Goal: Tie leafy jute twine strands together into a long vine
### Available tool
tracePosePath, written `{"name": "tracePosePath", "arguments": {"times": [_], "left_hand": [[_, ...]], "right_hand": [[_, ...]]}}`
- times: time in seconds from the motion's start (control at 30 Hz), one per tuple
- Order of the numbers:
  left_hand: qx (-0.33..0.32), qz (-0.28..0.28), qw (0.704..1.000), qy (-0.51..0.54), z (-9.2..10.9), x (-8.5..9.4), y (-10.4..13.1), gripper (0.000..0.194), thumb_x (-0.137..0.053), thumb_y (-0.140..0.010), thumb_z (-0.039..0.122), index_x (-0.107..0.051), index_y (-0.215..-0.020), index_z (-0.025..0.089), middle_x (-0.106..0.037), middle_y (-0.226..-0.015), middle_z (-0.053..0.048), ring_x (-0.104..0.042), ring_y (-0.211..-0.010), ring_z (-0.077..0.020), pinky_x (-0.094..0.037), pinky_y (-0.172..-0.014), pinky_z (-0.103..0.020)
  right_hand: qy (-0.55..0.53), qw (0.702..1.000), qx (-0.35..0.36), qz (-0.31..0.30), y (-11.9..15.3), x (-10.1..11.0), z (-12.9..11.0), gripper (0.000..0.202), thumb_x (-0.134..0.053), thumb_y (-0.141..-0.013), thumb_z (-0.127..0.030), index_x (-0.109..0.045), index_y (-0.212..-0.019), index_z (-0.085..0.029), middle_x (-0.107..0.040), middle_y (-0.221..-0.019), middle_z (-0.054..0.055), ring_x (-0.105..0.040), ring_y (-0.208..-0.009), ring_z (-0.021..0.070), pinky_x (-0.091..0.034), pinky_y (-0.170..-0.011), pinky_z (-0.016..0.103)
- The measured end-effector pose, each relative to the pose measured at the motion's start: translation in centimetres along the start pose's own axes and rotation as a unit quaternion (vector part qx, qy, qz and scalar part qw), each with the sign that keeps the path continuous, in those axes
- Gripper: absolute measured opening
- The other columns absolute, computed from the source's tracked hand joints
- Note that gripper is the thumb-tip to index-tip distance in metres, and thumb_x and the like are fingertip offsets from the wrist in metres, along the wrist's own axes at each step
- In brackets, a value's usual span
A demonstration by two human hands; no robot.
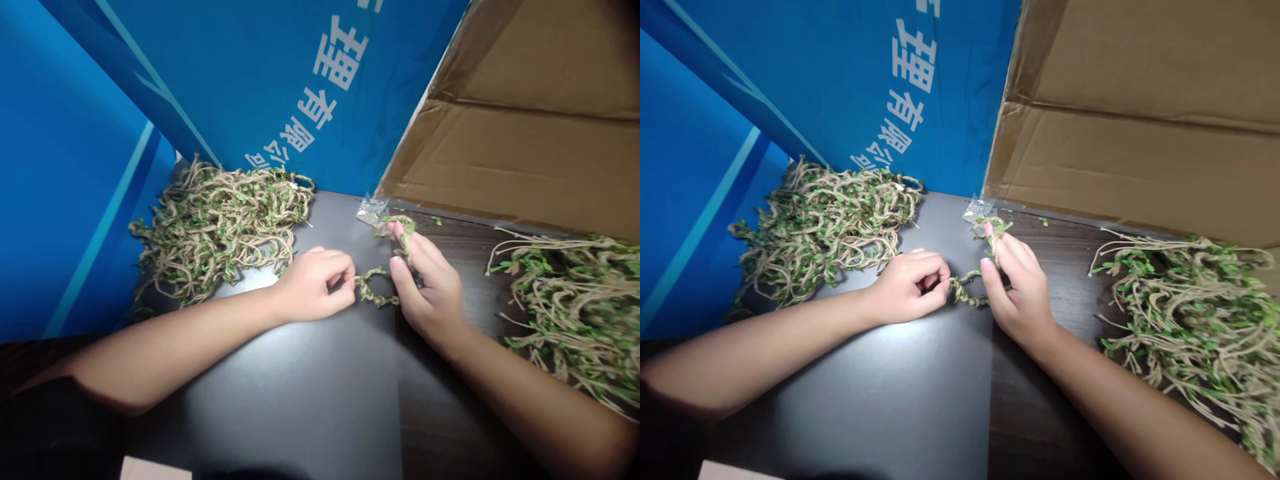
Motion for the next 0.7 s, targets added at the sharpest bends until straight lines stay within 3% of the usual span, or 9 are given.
{"name": "tracePosePath", "arguments": {"times": [0.1,0.17,0.27,0.33,0.4,0.5,0.7], "left_hand": [[-0.001,0.005,1.000,-0.001,0.0,0.1,0.0,0.010,-0.060,-0.087,0.016,-0.063,-0.078,0.017,-0.052,-0.062,0.005,-0.046,-0.058,-0.0100,-0.038,-0.069,-0.027],[0.000,0.010,1.000,0.000,0.1,0.2,0.0,0.010,-0.061,-0.087,0.016,-0.063,-0.078,0.017,-0.052,-0.062,0.005,-0.046,-0.058,-0.0100,-0.039,-0.068,-0.027],[0.003,0.020,1.000,0.005,0.1,0.4,0.1,0.009,-0.060,-0.088,0.017,-0.063,-0.079,0.018,-0.053,-0.062,0.005,-0.048,-0.059,-0.0102,-0.040,-0.068,-0.026],[0.012,0.027,1.000,0.007,0.0,0.5,0.1,0.010,-0.060,-0.089,0.020,-0.063,-0.081,0.018,-0.054,-0.061,0.005,-0.049,-0.059,-0.0106,-0.041,-0.068,-0.026],[0.018,0.032,0.999,0.007,0.0,0.5,0.1,0.010,-0.060,-0.090,0.021,-0.064,-0.081,0.018,-0.055,-0.061,0.005,-0.051,-0.059,-0.0108,-0.041,-0.067,-0.026],[0.018,0.036,0.999,0.009,0.0,0.5,0.1,0.008,-0.062,-0.091,0.022,-0.064,-0.084,0.018,-0.057,-0.060,0.006,-0.052,-0.058,-0.0102,-0.042,-0.067,-0.025],[0.025,0.040,0.998,0.036,-0.1,0.5,0.2,0.006,-0.062,-0.094,0.021,-0.064,-0.089,0.018,-0.064,-0.065,0.006,-0.057,-0.059,-0.0081,-0.045,-0.066,-0.022]], "right_hand": [[0.033,0.999,-0.009,0.017,-0.1,0.1,-0.1,0.045,-0.060,-0.102,-0.028,-0.062,-0.146,-0.023,-0.067,-0.134,0.015,-0.063,-0.127,0.0317,-0.053,-0.107,0.053],[0.033,0.998,-0.034,0.031,-0.1,0.2,0.0,0.041,-0.061,-0.101,-0.032,-0.067,-0.141,-0.021,-0.069,-0.112,0.012,-0.068,-0.103,0.0259,-0.059,-0.090,0.044],[0.017,0.995,-0.101,0.021,0.2,0.1,0.5,0.042,-0.060,-0.102,-0.038,-0.069,-0.138,-0.019,-0.059,-0.075,0.001,-0.054,-0.060,0.0140,-0.050,-0.056,0.030],[-0.006,0.990,-0.139,-0.002,0.3,-0.1,0.8,0.045,-0.060,-0.102,-0.039,-0.067,-0.141,-0.018,-0.058,-0.065,-0.003,-0.051,-0.053,0.0123,-0.047,-0.053,0.029],[-0.044,0.987,-0.153,-0.020,0.4,-0.3,0.8,0.052,-0.061,-0.101,-0.039,-0.060,-0.149,-0.017,-0.067,-0.068,-0.001,-0.062,-0.059,0.0144,-0.055,-0.063,0.030],[-0.091,0.982,-0.154,-0.056,0.4,-0.7,0.7,0.062,-0.064,-0.100,-0.037,-0.050,-0.157,-0.017,-0.081,-0.090,0.006,-0.073,-0.075,0.0176,-0.060,-0.074,0.033],[-0.138,0.976,-0.136,-0.096,0.4,-1.2,0.5,0.070,-0.069,-0.097,-0.034,-0.042,-0.159,-0.017,-0.081,-0.113,0.012,-0.077,-0.084,0.0195,-0.062,-0.074,0.033]]}}
Point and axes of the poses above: each hand's wrist, its own y-axis away from the middle knuckle, its own x-axis out of the back of the hand, z = x × y, the point moved 4 cm from there along -y, towards the middle knuckle
